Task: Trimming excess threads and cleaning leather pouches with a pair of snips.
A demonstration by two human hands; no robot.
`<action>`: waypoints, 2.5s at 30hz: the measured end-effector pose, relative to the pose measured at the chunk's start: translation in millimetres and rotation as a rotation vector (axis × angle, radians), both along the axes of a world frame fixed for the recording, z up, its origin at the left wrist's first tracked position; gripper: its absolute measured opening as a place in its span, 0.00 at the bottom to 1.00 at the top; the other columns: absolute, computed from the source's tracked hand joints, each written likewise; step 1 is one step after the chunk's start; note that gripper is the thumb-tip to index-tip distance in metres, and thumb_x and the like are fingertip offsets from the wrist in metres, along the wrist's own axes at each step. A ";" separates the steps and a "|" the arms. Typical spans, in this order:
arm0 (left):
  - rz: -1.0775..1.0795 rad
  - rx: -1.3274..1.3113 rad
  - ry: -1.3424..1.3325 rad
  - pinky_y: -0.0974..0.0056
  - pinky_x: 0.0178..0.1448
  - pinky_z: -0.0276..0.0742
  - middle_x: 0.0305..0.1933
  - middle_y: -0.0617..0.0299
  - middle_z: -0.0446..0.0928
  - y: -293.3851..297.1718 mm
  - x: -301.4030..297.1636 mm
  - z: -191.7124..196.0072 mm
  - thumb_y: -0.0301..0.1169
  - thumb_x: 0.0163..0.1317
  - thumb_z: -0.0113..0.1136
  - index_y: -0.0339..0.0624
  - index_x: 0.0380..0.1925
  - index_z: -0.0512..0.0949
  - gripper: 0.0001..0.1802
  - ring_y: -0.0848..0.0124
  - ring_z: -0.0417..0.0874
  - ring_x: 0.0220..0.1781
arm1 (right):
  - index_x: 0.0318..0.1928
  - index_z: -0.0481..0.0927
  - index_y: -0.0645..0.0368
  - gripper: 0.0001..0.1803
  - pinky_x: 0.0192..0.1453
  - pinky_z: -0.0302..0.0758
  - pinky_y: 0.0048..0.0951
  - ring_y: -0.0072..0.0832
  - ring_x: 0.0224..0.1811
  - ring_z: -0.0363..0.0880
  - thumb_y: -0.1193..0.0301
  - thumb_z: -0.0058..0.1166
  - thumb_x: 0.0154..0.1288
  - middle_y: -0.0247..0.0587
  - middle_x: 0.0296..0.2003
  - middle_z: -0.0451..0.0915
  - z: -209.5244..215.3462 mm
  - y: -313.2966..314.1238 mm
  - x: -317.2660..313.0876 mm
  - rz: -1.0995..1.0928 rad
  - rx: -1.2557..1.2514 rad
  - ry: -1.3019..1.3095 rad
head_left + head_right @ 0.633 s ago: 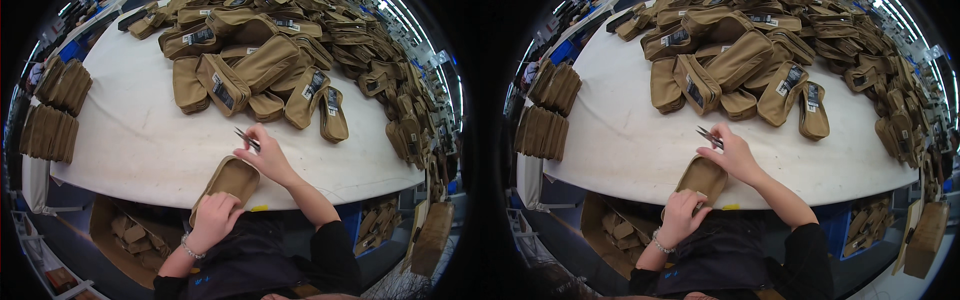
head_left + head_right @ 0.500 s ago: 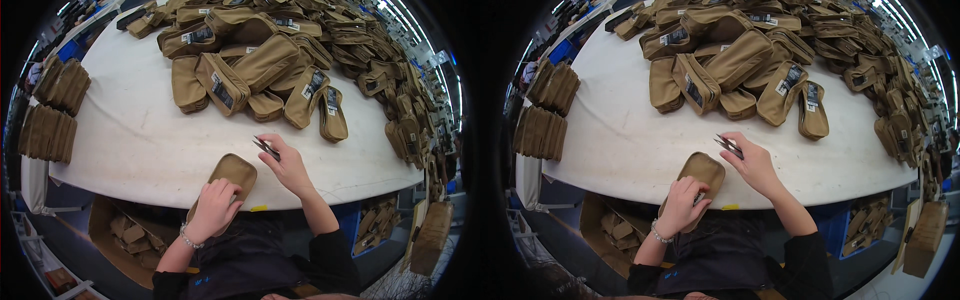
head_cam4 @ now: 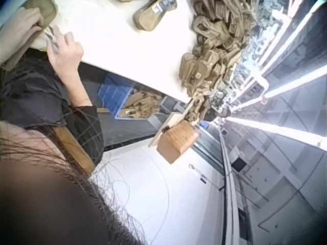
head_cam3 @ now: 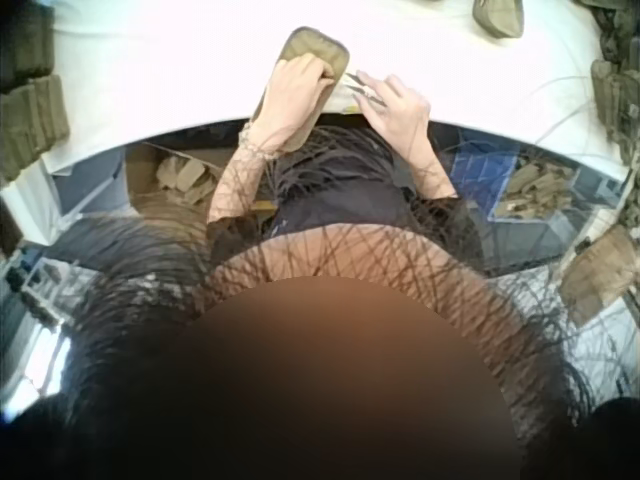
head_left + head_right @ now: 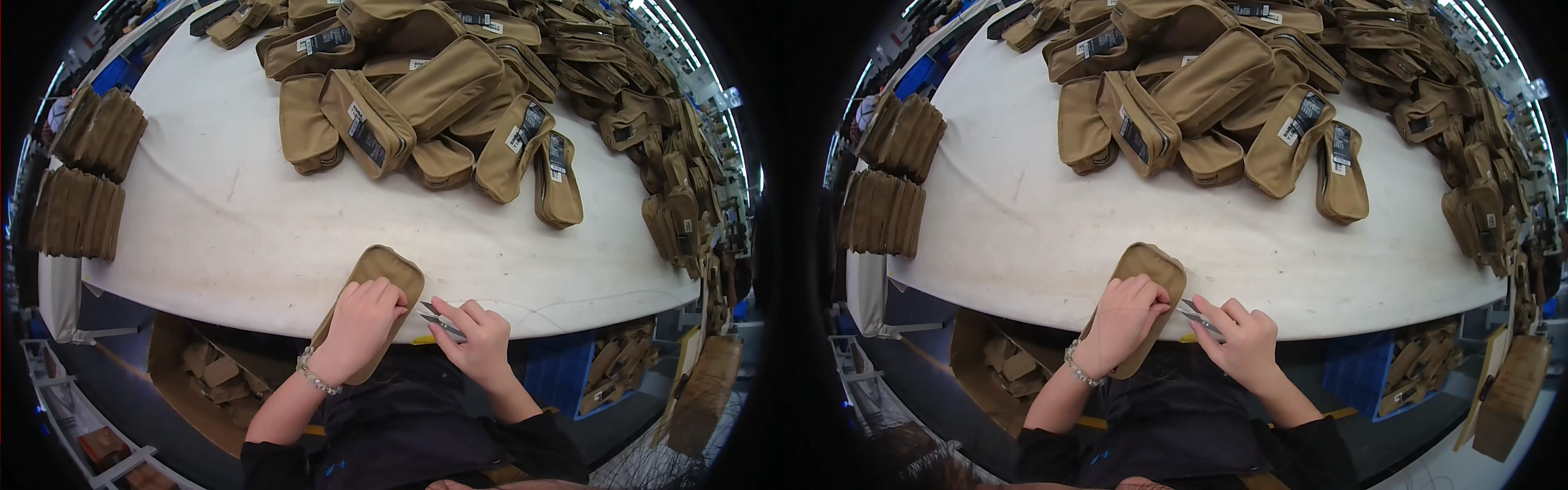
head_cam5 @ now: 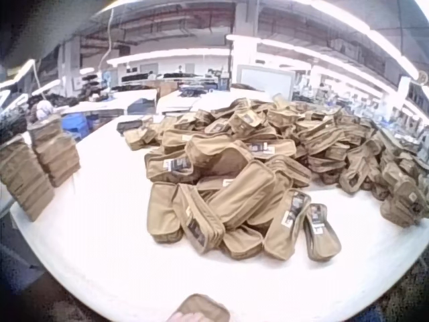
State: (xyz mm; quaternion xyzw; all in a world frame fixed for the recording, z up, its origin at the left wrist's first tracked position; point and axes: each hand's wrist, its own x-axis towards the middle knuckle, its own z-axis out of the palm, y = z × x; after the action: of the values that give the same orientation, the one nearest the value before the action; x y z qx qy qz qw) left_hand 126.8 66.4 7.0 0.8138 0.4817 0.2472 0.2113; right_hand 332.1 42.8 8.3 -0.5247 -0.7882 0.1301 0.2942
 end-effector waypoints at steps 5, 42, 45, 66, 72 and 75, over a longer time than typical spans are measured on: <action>-0.028 0.027 0.024 0.62 0.40 0.64 0.31 0.63 0.72 1.0 -0.3 -8.4 0.27 0.56 0.63 0.44 0.31 0.75 0.06 0.65 0.73 0.34 | 0.44 0.86 0.48 0.21 0.21 0.58 0.28 0.28 0.14 0.63 0.70 0.72 0.46 0.29 0.20 0.72 -1.0 -3.9 -2.0 -0.017 0.067 -0.040; -0.098 -0.065 0.024 0.61 0.45 0.65 0.34 0.60 0.71 5.8 -5.9 4.5 0.25 0.59 0.60 0.41 0.34 0.73 0.06 0.63 0.74 0.39 | 0.40 0.84 0.54 0.14 0.21 0.55 0.26 0.23 0.15 0.66 0.68 0.69 0.52 0.26 0.18 0.69 -30.7 -1.8 -11.2 0.040 0.168 0.021; -0.066 -0.042 0.017 0.61 0.44 0.65 0.34 0.61 0.71 5.3 -3.6 0.8 0.26 0.58 0.61 0.42 0.35 0.74 0.07 0.64 0.74 0.38 | 0.40 0.85 0.54 0.15 0.21 0.55 0.27 0.24 0.14 0.64 0.69 0.70 0.49 0.26 0.17 0.68 -28.2 -3.9 -10.3 0.022 0.158 0.027; -0.099 0.137 0.172 0.62 0.41 0.63 0.30 0.63 0.68 4.5 2.7 -10.2 0.27 0.57 0.58 0.44 0.30 0.73 0.03 0.66 0.72 0.35 | 0.38 0.83 0.55 0.11 0.22 0.57 0.26 0.22 0.16 0.69 0.69 0.68 0.53 0.27 0.20 0.73 -44.1 -4.2 -14.9 0.022 0.166 0.087; -0.108 0.046 0.111 0.62 0.44 0.63 0.32 0.62 0.69 3.8 -2.2 -2.2 0.25 0.57 0.58 0.43 0.31 0.72 0.04 0.65 0.73 0.37 | 0.37 0.83 0.55 0.10 0.22 0.56 0.26 0.22 0.16 0.68 0.70 0.68 0.53 0.26 0.19 0.74 -46.8 -2.8 -12.8 0.042 0.177 0.134; -0.131 -0.051 0.018 0.61 0.46 0.63 0.33 0.62 0.70 -0.7 -10.5 5.1 0.23 0.56 0.59 0.43 0.32 0.71 0.06 0.64 0.73 0.39 | 0.37 0.83 0.54 0.10 0.22 0.56 0.26 0.21 0.15 0.69 0.70 0.68 0.54 0.26 0.20 0.74 -45.3 -3.2 -6.9 0.054 0.171 0.156</action>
State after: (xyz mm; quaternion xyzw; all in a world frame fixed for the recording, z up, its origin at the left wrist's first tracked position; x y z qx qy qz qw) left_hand 116.4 65.8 12.0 0.8400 0.4355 0.2135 0.2434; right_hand 325.2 39.7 -37.0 -0.4647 -0.7849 0.1106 0.3947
